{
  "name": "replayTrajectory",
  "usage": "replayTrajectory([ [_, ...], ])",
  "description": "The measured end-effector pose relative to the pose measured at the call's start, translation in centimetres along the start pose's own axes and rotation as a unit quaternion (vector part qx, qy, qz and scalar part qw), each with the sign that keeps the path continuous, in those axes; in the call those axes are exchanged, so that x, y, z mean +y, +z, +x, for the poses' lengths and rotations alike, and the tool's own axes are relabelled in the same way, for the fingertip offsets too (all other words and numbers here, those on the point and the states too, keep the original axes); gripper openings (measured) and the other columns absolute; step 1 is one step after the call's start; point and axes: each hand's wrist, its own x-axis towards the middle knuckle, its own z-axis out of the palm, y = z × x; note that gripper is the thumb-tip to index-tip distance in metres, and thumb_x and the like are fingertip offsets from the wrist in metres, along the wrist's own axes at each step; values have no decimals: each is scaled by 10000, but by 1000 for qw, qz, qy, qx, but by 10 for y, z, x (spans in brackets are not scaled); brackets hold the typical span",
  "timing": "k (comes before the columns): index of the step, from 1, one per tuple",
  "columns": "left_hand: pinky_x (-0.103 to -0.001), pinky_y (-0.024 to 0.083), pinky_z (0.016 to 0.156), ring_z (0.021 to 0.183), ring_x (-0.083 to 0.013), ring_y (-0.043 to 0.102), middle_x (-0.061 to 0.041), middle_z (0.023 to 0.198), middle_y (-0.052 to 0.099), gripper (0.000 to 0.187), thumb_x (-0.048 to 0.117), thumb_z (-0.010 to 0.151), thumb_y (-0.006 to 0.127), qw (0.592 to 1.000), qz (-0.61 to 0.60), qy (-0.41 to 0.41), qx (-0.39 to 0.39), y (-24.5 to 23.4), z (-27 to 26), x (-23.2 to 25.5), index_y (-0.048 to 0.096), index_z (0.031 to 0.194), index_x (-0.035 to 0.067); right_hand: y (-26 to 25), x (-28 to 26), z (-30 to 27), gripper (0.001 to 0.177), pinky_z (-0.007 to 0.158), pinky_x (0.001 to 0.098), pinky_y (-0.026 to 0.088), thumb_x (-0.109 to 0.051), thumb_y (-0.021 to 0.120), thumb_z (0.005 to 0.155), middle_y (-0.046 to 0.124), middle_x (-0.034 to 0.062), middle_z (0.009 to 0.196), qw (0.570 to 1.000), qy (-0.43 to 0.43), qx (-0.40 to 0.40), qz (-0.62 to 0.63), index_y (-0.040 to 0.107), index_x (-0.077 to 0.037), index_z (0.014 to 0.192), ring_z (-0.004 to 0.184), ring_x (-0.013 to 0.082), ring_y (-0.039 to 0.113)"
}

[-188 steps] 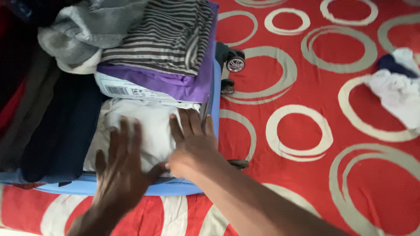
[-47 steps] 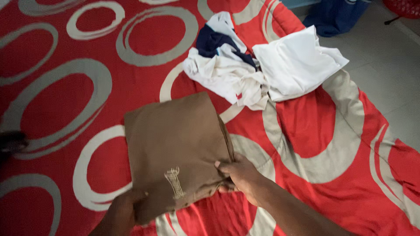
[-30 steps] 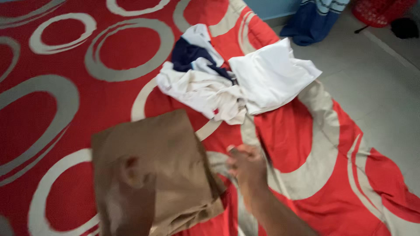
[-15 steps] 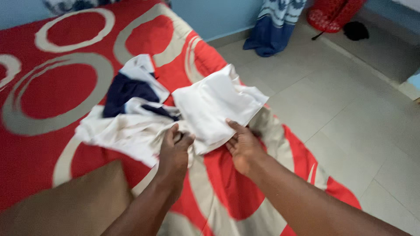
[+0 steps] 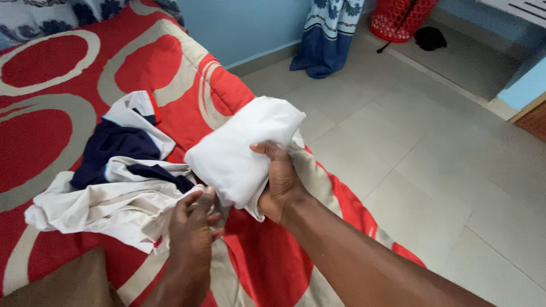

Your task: The person folds several shirts and pants on a bed and places them into a blue suitcase.

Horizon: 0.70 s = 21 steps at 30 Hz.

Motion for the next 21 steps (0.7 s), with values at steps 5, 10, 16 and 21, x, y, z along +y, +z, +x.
replayTrajectory([
  [5,-406,424,717,851,-229,519,-113,998,555,688,598,949,671,999,-12,-41,-1,-5,-3,5,617,1365,53,16,-33,-37,743,1087,507,479,-239,685,730,641,168,1324,997,-14,-74,-4,486,-16,1410,1252,346,607],
  [10,-437,468,835,1002,-262,583,-133,1131,553,710,572,904,638,989,-90,-86,-84,-42,6,27,566,1406,76,35,-51,-62,726,1080,481,492,-220,694,814,607,182,1336,984,52,-165,-35,457,34,1452,1257,324,583],
  [16,-512,467,929,1137,-330,601,-205,1280,576,682,410,886,690,965,-132,-124,-189,-147,30,57,502,1433,51,71,-41,-85,662,1009,431,540,-111,621,751,665,108,1263,941,139,-10,-309,501,-126,1403,1175,259,647],
  [21,-575,466,1008,1250,-388,616,-265,1405,595,696,275,871,734,925,-160,-214,-270,-228,9,55,448,1456,29,97,-12,-109,714,990,449,545,-141,634,725,650,85,1263,931,154,-18,-329,495,-157,1425,1148,246,645],
])
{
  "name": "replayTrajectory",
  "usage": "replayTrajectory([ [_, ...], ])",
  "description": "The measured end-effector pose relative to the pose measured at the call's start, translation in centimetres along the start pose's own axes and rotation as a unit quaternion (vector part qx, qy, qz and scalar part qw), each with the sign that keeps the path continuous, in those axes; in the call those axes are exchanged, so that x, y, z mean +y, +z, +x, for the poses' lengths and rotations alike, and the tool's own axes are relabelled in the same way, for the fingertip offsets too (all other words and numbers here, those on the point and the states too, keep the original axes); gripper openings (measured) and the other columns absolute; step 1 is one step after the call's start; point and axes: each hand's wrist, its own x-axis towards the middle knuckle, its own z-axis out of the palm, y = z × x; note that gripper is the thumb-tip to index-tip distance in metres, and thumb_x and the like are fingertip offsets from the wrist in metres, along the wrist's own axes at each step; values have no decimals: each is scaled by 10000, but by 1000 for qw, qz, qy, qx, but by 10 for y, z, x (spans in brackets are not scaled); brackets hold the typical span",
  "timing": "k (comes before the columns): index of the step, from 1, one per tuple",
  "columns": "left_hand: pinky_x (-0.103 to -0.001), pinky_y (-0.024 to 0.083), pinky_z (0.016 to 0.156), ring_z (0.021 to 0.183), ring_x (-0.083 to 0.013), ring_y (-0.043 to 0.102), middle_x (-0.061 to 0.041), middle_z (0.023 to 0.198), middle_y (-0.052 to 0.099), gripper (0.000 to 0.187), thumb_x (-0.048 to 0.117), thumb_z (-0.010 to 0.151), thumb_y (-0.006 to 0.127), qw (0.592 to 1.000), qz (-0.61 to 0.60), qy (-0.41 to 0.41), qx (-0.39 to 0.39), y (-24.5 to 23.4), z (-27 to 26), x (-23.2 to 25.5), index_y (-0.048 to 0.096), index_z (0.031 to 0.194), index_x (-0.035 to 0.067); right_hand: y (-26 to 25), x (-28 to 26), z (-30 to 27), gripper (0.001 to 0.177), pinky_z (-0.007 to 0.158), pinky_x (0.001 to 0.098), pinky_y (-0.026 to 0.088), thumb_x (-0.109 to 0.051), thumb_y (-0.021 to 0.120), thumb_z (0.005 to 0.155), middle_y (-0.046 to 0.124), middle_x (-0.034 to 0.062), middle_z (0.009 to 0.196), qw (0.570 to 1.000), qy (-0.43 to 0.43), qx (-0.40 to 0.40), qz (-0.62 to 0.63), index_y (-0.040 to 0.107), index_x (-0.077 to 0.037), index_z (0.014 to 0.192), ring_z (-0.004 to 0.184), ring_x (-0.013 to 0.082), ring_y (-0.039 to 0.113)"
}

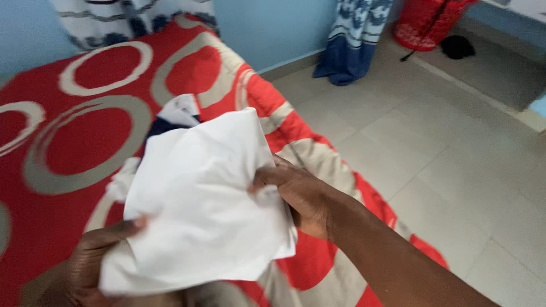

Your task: The person folds several shirts and pants on a bed and places them into a blue suitcase.

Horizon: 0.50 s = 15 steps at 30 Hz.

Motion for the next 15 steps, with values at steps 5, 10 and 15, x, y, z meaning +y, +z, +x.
replayTrajectory([
  [5,-577,508,1007,1255,-384,666,-262,1397,632,719,196,891,750,983,132,125,12,-14,-63,16,404,1494,12,54,33,-1,893,1025,489,557,-64,617,666,643,126,1315,996,-15,-81,-28,380,-236,1509,1200,294,666],
  [10,-513,626,885,1075,-332,767,-213,1278,744,727,308,903,770,955,183,235,4,-9,-156,14,442,1493,39,140,54,-26,852,991,462,566,-162,715,654,661,96,1296,994,-33,-96,-48,468,-183,1469,1165,270,672],
  [15,-421,592,663,737,-270,751,-170,907,804,613,465,810,730,888,256,229,305,-30,-283,14,717,1213,3,261,75,-62,745,913,423,590,-394,820,682,761,65,1187,995,-14,-66,-73,591,-136,1342,1084,225,733],
])
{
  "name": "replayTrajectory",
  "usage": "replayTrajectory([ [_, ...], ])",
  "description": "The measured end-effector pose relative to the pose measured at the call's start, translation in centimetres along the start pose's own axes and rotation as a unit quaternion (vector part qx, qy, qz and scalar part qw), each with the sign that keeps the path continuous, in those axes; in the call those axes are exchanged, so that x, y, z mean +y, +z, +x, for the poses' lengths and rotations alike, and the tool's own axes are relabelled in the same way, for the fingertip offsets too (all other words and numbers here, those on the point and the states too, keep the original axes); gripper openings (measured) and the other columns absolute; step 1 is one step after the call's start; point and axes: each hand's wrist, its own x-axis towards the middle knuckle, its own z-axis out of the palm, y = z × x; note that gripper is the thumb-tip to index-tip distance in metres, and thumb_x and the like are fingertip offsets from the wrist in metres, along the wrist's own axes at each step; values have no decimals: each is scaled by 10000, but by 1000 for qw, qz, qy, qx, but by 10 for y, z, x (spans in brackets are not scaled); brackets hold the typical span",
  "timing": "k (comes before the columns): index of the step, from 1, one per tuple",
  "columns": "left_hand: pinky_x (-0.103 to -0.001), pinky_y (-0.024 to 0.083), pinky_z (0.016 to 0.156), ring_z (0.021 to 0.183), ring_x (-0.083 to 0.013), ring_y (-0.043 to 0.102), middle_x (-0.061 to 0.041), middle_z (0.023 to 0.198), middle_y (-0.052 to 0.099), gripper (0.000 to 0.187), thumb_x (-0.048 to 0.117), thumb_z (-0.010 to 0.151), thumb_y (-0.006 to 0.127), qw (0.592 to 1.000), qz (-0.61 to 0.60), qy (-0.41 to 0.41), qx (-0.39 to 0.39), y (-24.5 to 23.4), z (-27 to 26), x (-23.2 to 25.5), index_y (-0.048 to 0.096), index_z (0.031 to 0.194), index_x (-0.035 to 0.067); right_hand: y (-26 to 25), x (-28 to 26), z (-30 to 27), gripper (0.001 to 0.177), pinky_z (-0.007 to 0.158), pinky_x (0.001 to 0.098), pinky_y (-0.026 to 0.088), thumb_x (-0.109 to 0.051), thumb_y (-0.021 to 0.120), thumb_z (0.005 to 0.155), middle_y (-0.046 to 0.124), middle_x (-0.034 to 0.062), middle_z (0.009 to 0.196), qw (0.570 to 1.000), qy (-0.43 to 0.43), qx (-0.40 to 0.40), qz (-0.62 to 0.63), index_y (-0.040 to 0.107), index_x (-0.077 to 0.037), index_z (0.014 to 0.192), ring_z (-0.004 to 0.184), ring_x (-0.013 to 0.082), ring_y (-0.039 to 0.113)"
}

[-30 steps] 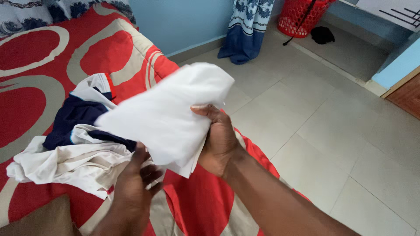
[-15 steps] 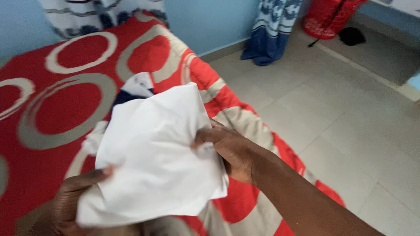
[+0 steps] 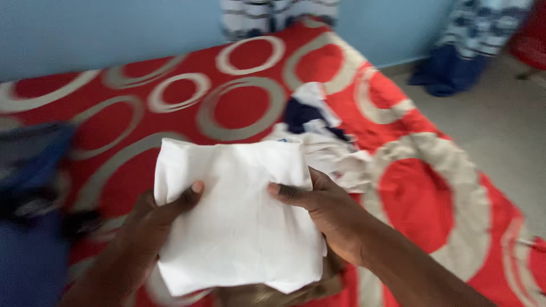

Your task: The person folds several shirts and pants on a bed and places them into a blue suitcase.

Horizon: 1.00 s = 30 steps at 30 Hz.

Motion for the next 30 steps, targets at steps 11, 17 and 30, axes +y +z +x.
replayTrajectory([
  [11,-553,637,696,835,-461,751,-349,1034,710,657,341,916,742,973,9,-162,166,-309,-161,-50,472,1410,2,289,105,-40,623,874,357,548,-459,712,817,783,121,1089,989,-121,-81,-14,688,-34,1271,1001,195,703],
  [17,-536,624,847,998,-332,736,-223,1137,707,676,306,861,805,983,2,-134,124,-462,-238,-154,516,1413,44,398,160,-63,608,980,399,533,-389,750,890,773,135,1274,979,-43,-193,49,591,-91,1396,1165,235,705],
  [30,-572,507,901,1055,-459,671,-293,1116,683,667,609,1010,535,851,261,-194,413,-582,-195,-221,595,1318,20,595,220,-36,427,948,419,509,-250,630,885,728,185,1173,961,-69,-78,-257,605,-30,1250,1098,338,696],
])
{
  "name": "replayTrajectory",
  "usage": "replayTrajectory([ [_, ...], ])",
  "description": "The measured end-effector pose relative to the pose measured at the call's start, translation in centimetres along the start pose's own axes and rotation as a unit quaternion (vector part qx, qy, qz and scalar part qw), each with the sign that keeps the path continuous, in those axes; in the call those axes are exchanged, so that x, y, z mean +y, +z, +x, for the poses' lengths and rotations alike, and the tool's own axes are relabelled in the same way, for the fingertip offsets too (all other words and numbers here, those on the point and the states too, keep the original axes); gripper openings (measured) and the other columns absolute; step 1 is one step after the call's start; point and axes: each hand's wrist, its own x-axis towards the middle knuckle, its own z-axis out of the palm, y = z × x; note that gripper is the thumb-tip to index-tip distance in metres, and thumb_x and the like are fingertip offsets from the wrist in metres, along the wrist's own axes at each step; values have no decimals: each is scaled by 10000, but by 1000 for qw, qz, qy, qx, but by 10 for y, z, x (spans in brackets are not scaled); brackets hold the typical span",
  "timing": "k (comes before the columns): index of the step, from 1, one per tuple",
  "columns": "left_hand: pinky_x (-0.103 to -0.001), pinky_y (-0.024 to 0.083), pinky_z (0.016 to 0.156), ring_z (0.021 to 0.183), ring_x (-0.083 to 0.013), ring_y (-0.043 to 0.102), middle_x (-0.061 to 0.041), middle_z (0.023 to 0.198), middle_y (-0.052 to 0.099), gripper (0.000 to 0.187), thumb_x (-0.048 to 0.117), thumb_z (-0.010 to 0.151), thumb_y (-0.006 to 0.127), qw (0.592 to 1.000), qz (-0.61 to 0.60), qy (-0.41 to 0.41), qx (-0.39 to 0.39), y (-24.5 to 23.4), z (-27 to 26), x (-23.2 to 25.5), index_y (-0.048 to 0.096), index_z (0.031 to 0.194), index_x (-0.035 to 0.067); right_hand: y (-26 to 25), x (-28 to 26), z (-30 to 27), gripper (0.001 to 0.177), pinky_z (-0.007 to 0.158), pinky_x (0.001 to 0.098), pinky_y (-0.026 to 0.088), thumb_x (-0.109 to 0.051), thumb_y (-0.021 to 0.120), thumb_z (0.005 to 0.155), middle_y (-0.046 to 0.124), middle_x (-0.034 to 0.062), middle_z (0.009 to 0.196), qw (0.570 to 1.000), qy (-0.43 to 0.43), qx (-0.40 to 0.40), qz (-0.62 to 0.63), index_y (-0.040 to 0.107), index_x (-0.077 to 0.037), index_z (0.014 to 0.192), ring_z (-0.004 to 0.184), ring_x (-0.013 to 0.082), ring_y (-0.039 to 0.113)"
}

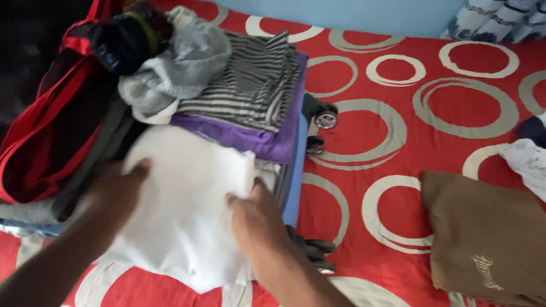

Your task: The person folds several shirts and pants on a bed and places them into a blue suitcase.

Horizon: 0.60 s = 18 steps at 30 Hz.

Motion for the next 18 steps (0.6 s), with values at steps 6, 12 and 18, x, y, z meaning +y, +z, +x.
replayTrajectory([
  [6,-587,508,925,1048,-497,665,-292,1127,699,472,443,1057,495,968,85,214,102,59,29,4,684,1179,28,21,16,29,407,967,508,508,-159,602,936,672,285,1178,977,-47,138,-156,477,19,1280,1116,452,662],
  [12,-572,527,861,996,-497,667,-305,1087,689,352,288,1021,569,963,10,237,129,58,9,11,604,1239,15,30,7,10,649,875,526,515,69,559,857,588,293,1342,946,-197,219,-136,309,-27,1449,1135,469,624],
  [18,-553,356,1152,1372,-495,412,-330,1469,430,690,18,832,628,887,-52,425,172,43,-52,-11,412,1475,-105,32,4,-5,521,911,525,461,93,646,776,561,219,1255,864,-335,284,-245,503,-45,1257,1179,419,564],
])
